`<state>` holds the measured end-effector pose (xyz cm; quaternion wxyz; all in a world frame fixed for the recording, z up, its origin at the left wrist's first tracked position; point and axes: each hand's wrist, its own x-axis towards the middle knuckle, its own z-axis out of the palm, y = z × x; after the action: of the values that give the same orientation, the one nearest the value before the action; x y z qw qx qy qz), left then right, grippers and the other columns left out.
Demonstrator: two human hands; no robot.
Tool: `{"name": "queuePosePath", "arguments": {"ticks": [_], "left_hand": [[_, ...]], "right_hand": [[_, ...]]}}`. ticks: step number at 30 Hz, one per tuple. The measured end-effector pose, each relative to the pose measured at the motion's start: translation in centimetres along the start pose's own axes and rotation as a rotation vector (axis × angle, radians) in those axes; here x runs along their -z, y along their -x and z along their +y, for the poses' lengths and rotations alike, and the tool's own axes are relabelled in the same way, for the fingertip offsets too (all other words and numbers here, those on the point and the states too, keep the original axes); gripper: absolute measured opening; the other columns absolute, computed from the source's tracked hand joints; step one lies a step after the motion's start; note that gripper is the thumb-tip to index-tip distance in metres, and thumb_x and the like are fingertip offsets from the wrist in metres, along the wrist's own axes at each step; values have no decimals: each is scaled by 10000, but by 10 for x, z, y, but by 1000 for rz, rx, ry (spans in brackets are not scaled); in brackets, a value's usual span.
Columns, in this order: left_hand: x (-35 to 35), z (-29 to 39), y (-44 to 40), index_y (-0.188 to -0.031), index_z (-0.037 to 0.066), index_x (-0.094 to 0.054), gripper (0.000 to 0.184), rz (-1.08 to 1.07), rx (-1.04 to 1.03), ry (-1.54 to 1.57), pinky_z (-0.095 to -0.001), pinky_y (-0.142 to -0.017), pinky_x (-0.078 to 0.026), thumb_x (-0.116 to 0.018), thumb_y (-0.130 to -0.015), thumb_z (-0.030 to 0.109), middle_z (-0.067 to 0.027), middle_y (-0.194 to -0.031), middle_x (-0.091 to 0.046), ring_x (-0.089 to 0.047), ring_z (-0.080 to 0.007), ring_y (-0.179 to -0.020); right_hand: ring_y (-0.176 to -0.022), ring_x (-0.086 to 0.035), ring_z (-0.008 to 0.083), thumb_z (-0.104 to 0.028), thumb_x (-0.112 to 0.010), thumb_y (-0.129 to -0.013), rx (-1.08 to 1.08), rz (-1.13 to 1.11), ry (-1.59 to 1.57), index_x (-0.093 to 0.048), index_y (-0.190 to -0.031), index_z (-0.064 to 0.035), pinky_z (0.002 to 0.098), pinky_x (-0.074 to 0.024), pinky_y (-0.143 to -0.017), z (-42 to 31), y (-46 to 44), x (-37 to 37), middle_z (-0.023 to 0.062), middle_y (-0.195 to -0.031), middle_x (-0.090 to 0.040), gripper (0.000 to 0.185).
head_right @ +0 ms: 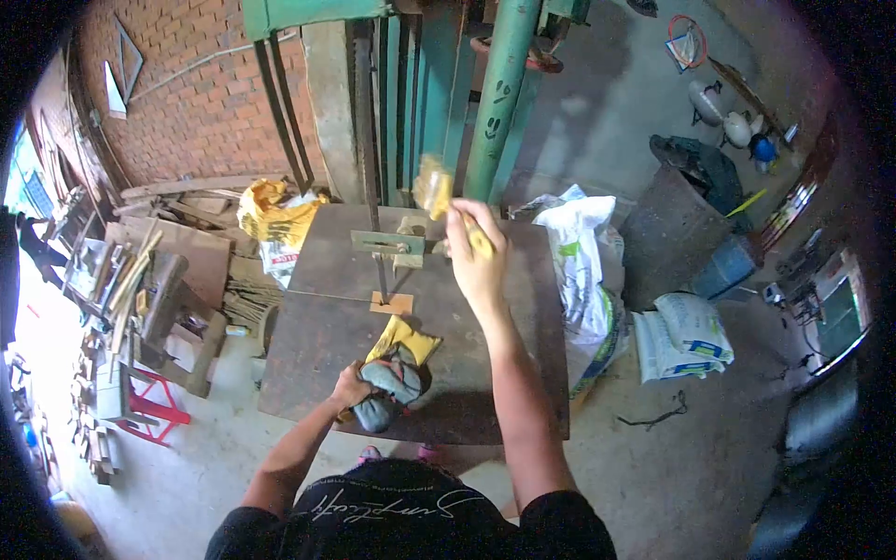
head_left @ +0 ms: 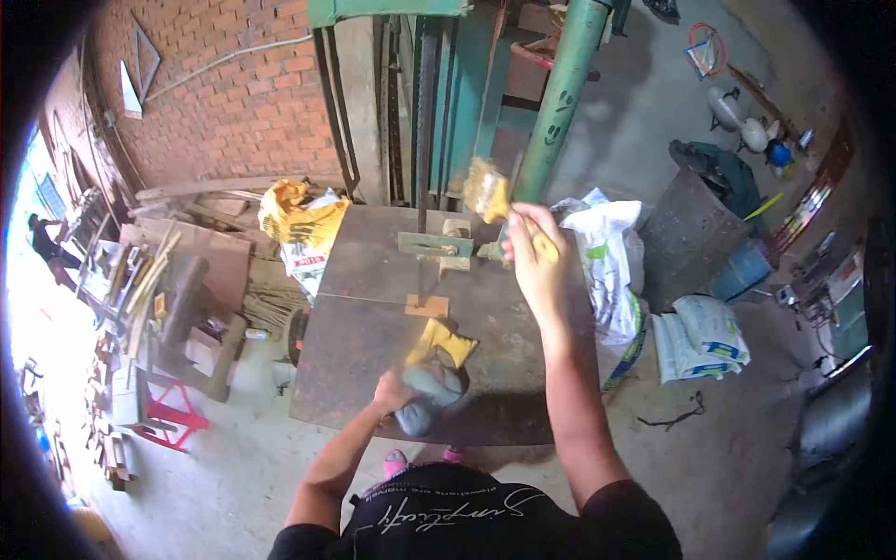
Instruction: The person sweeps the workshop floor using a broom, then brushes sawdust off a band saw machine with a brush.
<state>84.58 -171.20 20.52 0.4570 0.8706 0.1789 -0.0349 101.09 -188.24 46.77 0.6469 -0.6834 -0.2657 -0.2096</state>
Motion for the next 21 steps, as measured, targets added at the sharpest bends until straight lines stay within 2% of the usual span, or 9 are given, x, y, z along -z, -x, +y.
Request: {"name": "queuePosePath", "arguments": {"ticks": [3,6,8,10,14,16,18,19,21], "left_hand": [[2,-50,13,-1049,1,-496,579,101,65,-59,-347,-763,-456,-730,-553,187,-197,-929,-594,-578,-283,-901],[4,-86,31,-1064,24,-492,573,114,168,-138,-393,-777,-445,-688,-555,201,-206,-957,-577,-552,-326,-928],[9,-82,47,-1037,12,-501,538,161,173,-82,-404,-767,-442,-676,-561,192,-211,-935,-580,-554,-332,-917],[7,-81,50,-999,4,-513,496,183,157,-24,-402,-755,-444,-666,-567,194,-213,-918,-580,-555,-341,-895],[4,-68,52,-961,-8,-524,510,234,189,-33,-383,-747,-445,-702,-532,203,-220,-931,-554,-543,-353,-873],[-3,-87,49,-947,-6,-528,550,308,132,-154,-391,-790,-415,-737,-492,222,-202,-1007,-503,-487,-350,-932],[-7,-108,47,-945,-1,-530,570,361,42,-213,-396,-809,-395,-749,-473,232,-187,-1022,-483,-451,-346,-955],[-5,-102,47,-944,4,-533,590,406,-40,-264,-400,-828,-376,-760,-454,243,-172,-1037,-463,-415,-342,-979],[-2,-94,51,-945,7,-534,611,422,-25,-280,-401,-836,-365,-770,-436,250,-162,-1033,-465,-400,-337,-987]], "right_hand": [[-515,-563,81,-171,-526,-835,-127,-228,-27,-557,-891,-38,198,-418,-404,22,-39,-21,64,-689,-601,148],[-513,-565,108,-132,-514,-792,-190,-409,251,-551,-818,-27,231,-437,-431,46,-56,-30,75,-626,-581,114],[-495,-570,136,-137,-509,-773,64,-315,433,-539,-785,-18,259,-439,-434,37,-64,-18,94,-589,-578,123],[-475,-564,149,-137,-502,-788,12,-336,484,-533,-770,-16,272,-441,-446,30,-68,-17,96,-558,-568,126],[-454,-538,106,-140,-502,-804,-91,-333,175,-532,-803,-39,231,-413,-371,32,-59,-33,40,-545,-536,105],[-503,-545,129,-193,-504,-830,-288,-387,150,-508,-767,-66,237,-444,-410,44,-52,-30,41,-620,-553,142],[-526,-574,181,-155,-519,-805,-266,-303,311,-521,-756,-48,284,-446,-449,36,-55,-15,75,-592,-565,118],[-550,-582,225,-125,-521,-783,38,-272,494,-521,-739,-27,319,-444,-503,33,-58,-5,109,-585,-569,107],[-561,-583,239,-125,-524,-779,8,-234,382,-518,-738,-23,324,-444,-520,28,-54,-3,118,-597,-570,110]]}}
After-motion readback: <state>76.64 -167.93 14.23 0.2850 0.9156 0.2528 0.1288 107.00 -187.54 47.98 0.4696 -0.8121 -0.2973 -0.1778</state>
